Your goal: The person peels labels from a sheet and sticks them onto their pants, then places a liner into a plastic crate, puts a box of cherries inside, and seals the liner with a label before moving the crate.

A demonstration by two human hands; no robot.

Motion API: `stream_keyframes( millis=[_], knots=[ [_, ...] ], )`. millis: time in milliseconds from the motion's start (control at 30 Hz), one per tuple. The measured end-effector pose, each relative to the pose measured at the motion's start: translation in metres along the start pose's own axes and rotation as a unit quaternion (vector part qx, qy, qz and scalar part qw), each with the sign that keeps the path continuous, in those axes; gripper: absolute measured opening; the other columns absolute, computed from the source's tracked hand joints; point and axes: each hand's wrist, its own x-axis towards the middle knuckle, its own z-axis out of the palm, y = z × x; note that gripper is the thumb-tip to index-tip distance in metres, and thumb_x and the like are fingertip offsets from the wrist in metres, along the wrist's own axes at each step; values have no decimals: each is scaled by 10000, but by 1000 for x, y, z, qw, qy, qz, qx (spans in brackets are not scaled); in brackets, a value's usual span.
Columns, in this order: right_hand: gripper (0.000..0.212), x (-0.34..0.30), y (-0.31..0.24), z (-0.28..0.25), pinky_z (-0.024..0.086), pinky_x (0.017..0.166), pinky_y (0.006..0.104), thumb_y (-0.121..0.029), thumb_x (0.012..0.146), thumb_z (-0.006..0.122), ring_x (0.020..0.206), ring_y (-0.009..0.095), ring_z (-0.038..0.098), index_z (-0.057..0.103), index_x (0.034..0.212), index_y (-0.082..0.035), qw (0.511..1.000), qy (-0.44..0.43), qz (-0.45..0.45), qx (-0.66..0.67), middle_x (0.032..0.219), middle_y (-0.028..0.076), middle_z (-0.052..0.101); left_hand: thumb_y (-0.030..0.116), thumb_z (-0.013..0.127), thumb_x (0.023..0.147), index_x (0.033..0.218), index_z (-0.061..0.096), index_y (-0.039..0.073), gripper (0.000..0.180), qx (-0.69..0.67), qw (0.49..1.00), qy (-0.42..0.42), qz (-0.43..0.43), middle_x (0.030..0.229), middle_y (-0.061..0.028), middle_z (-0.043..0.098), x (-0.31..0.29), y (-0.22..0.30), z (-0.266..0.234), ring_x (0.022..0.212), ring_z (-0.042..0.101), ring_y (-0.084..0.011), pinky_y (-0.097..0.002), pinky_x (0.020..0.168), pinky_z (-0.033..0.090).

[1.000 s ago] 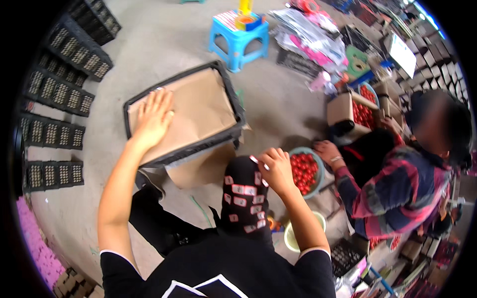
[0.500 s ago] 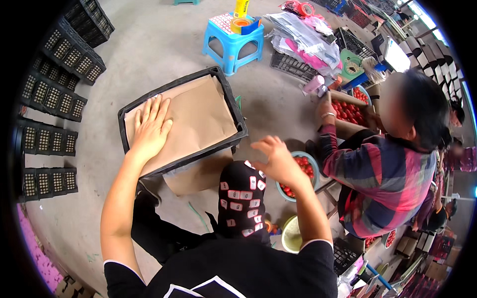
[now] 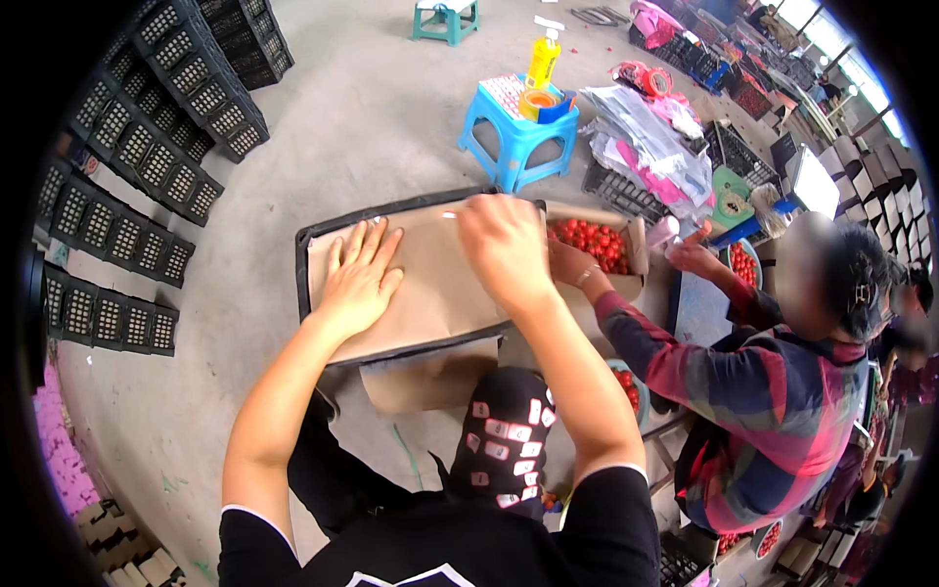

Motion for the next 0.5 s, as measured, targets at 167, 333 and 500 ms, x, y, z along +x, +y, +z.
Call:
stream_keyframes(
  millis=[167,333,500],
  knots=[
    [295,-6,1,44,416,818,378,-160,799,614,982,270,539,625,1068,-39,982,-187,-10,-33,1047,101,575,369,400,942,1457,308,169,559,-6,1000,7,5,1550,-77,192,2,5,3,1436,130,-282,-509,1146,81],
    [377,-41,16,-2,437,918,381,-131,806,642,1091,270,570,599,1141,35,978,-30,161,129,1195,149,596,196,706,785,1383,394,59,688,-111,973,204,4,1450,-210,333,-36,-28,-33,1348,316,-349,-475,1075,286],
    [131,-89,28,13,423,673,216,-36,826,592,737,73,530,606,941,26,776,-66,468,418,794,24,607,207,763,712,1157,482,-89,603,-538,793,101,-267,1028,-190,643,-67,-79,13,928,637,-230,-338,797,512]
  ],
)
